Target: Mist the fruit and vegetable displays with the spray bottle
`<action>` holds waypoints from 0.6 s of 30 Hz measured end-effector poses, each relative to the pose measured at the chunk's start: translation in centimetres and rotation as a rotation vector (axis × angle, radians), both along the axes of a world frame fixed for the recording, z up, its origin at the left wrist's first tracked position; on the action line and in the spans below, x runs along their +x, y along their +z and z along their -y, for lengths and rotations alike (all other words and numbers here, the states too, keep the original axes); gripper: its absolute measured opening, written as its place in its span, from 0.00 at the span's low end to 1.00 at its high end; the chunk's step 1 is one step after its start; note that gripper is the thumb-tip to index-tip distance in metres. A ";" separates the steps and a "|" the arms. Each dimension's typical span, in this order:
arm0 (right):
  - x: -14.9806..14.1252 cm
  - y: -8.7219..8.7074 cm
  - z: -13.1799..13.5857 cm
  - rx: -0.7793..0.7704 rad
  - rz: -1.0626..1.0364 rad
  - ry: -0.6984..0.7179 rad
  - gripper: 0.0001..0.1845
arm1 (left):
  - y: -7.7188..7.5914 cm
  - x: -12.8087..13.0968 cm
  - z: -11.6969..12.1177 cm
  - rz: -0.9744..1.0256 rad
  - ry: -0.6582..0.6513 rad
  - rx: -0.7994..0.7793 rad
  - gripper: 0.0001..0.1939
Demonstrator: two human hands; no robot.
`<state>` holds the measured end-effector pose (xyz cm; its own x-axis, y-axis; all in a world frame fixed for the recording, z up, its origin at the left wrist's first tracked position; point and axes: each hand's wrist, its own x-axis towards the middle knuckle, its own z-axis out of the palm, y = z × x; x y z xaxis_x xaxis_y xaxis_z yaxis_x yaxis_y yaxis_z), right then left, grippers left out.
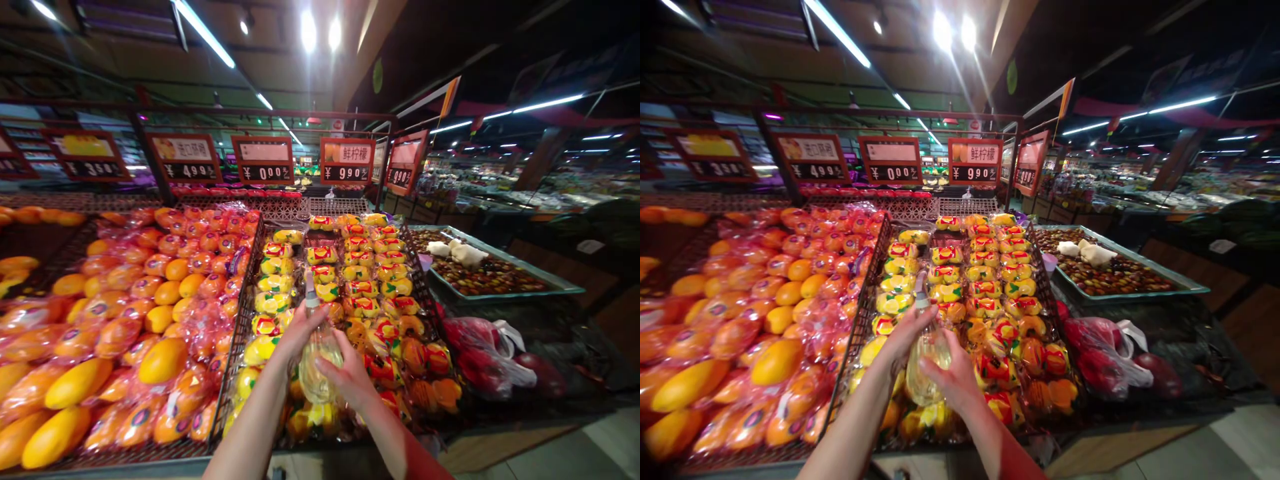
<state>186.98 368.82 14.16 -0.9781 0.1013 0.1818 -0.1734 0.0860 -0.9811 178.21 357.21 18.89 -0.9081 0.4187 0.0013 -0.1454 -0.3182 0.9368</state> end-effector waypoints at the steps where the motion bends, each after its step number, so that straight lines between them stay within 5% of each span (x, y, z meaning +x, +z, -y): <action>1: 0.4 -0.1 -0.6 -0.033 -0.004 -0.030 0.38 | 0.0 -0.2 -1.2 -0.003 -0.054 0.001 0.30; 12: 4.8 -3.1 -9.7 -0.030 0.029 -0.550 0.35 | -0.3 0.9 -15.8 -0.009 -0.488 0.024 0.35; 15: 5.4 -3.4 -10.8 -0.021 0.024 -0.580 0.35 | 0.0 1.4 -17.3 -0.006 -0.548 0.068 0.37; 18: 5.3 -2.9 -10.2 -0.002 0.039 -0.559 0.37 | 0.3 1.5 -16.2 -0.006 -0.477 0.097 0.35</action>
<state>192.33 379.02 11.24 -0.7812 0.6071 0.1459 -0.0657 0.1525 -0.9861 179.70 373.42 19.22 -0.6147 0.7861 0.0655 -0.2907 -0.3029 0.9076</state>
